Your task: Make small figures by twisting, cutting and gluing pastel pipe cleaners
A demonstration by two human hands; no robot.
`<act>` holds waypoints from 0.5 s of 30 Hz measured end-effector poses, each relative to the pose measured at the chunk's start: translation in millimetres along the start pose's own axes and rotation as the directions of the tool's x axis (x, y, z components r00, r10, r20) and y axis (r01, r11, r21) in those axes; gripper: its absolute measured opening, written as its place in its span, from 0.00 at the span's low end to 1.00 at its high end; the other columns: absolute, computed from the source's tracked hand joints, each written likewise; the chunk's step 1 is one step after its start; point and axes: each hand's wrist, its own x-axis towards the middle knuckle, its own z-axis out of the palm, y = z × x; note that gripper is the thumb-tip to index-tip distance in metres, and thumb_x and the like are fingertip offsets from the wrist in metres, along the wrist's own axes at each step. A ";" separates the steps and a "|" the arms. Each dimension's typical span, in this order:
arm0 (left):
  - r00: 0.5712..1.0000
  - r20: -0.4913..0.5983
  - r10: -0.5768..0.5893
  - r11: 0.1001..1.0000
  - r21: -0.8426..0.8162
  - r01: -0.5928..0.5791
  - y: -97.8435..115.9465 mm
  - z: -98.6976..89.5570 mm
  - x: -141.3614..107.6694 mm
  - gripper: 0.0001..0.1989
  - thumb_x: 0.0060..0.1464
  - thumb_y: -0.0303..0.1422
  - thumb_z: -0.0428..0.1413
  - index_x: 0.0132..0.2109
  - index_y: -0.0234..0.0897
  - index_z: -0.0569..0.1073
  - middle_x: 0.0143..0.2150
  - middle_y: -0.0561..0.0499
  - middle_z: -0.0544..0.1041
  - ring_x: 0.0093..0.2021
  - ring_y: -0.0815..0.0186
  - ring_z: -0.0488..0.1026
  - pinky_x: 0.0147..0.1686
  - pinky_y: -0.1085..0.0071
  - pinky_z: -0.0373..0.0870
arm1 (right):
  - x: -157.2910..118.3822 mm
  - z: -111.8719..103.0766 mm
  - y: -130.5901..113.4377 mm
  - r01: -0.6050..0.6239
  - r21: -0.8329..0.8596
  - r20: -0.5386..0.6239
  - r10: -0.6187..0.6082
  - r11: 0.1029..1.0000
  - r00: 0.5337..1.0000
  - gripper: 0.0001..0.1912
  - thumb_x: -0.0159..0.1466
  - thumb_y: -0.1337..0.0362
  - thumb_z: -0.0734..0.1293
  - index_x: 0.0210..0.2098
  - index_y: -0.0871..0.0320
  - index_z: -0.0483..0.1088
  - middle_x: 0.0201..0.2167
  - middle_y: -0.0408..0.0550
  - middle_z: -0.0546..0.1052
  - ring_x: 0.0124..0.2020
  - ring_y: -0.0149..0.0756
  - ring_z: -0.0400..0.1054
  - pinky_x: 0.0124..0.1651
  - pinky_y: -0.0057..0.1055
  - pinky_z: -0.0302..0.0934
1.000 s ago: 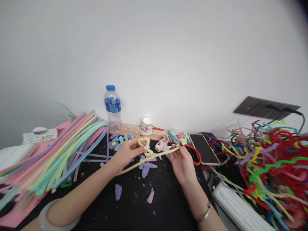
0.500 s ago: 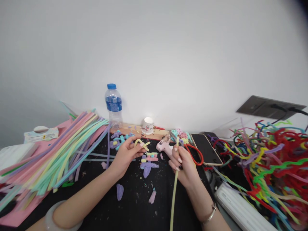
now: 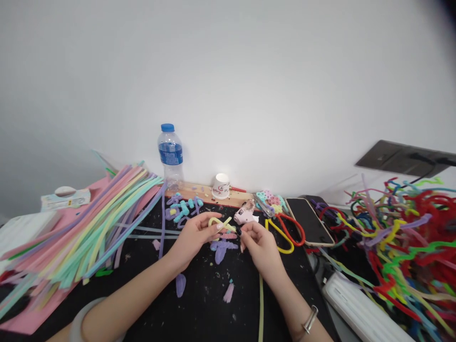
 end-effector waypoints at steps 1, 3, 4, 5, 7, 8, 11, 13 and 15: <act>1.000 0.003 0.001 1.000 0.006 -0.001 -0.2 0.1 0.0 0.16 0.48 0.34 0.60 0.45 0.36 0.71 0.35 0.50 0.78 0.36 0.68 0.75 0.37 0.74 0.70 | -0.2 0.1 -0.1 -0.009 -0.008 -0.002 0.009 1.000 1.000 0.06 0.58 0.65 0.61 0.25 0.58 0.62 0.15 0.38 0.66 0.18 0.29 0.59 0.24 0.25 0.52; 1.000 0.001 0.003 1.000 0.021 -0.003 0.0 0.5 -0.3 0.15 0.48 0.33 0.60 0.45 0.36 0.71 0.34 0.51 0.78 0.35 0.69 0.75 0.35 0.76 0.69 | -0.3 0.4 -0.1 -0.022 -0.027 0.001 0.022 0.999 1.000 0.05 0.58 0.65 0.62 0.25 0.58 0.63 0.15 0.38 0.66 0.18 0.29 0.60 0.24 0.25 0.52; 1.000 -0.003 0.000 1.000 0.029 0.000 0.2 0.7 -0.5 0.15 0.48 0.33 0.60 0.44 0.36 0.71 0.34 0.51 0.78 0.35 0.68 0.75 0.35 0.76 0.69 | -0.2 0.5 0.1 -0.026 -0.037 0.003 0.026 0.999 1.000 0.05 0.58 0.65 0.62 0.25 0.58 0.63 0.15 0.38 0.67 0.18 0.30 0.60 0.24 0.25 0.53; 1.000 -0.006 -0.006 0.999 0.034 0.006 0.4 0.9 -0.8 0.15 0.48 0.33 0.60 0.44 0.36 0.71 0.33 0.51 0.78 0.36 0.68 0.76 0.35 0.76 0.70 | -0.1 0.6 0.3 -0.028 -0.049 0.005 0.029 0.998 1.000 0.06 0.58 0.64 0.62 0.25 0.58 0.63 0.15 0.39 0.67 0.18 0.30 0.61 0.24 0.26 0.53; 1.000 -0.012 -0.019 0.999 0.041 0.019 0.7 1.1 -1.3 0.14 0.48 0.34 0.60 0.43 0.36 0.71 0.33 0.51 0.78 0.37 0.66 0.76 0.35 0.75 0.70 | 0.1 0.8 0.8 -0.032 -0.081 0.006 0.033 0.996 0.999 0.06 0.58 0.63 0.62 0.25 0.57 0.63 0.15 0.39 0.67 0.18 0.30 0.61 0.24 0.26 0.53; 1.000 -0.015 -0.023 0.999 0.042 0.023 0.8 1.1 -1.5 0.14 0.48 0.34 0.60 0.43 0.36 0.70 0.33 0.51 0.78 0.37 0.65 0.76 0.36 0.74 0.70 | 0.1 0.9 1.0 -0.032 -0.100 0.005 0.033 0.994 0.999 0.06 0.58 0.63 0.62 0.25 0.58 0.64 0.14 0.39 0.67 0.18 0.31 0.61 0.25 0.26 0.54; 1.000 -0.012 -0.024 0.999 0.041 0.025 1.0 0.7 -1.7 0.14 0.48 0.34 0.60 0.42 0.35 0.70 0.33 0.50 0.78 0.38 0.64 0.77 0.36 0.74 0.71 | -0.2 0.7 1.5 -0.017 -0.162 0.006 0.018 0.987 1.000 0.07 0.58 0.63 0.62 0.26 0.58 0.66 0.14 0.39 0.67 0.18 0.31 0.61 0.25 0.27 0.54; 1.000 -0.002 -0.026 0.999 0.037 0.026 1.4 0.5 -1.6 0.14 0.48 0.34 0.60 0.42 0.35 0.70 0.34 0.50 0.79 0.38 0.64 0.77 0.36 0.74 0.71 | -0.7 0.3 1.6 0.004 -0.198 0.010 -0.002 0.980 1.000 0.08 0.58 0.62 0.62 0.26 0.58 0.67 0.14 0.39 0.67 0.18 0.31 0.61 0.26 0.27 0.55; 0.999 0.001 -0.032 0.999 0.037 0.032 1.9 0.3 -1.5 0.14 0.48 0.34 0.60 0.42 0.35 0.70 0.35 0.49 0.79 0.38 0.63 0.77 0.36 0.73 0.71 | -1.1 -0.3 1.6 0.020 -0.225 0.014 -0.017 0.974 1.000 0.08 0.58 0.62 0.62 0.27 0.59 0.68 0.14 0.40 0.68 0.18 0.32 0.61 0.26 0.27 0.55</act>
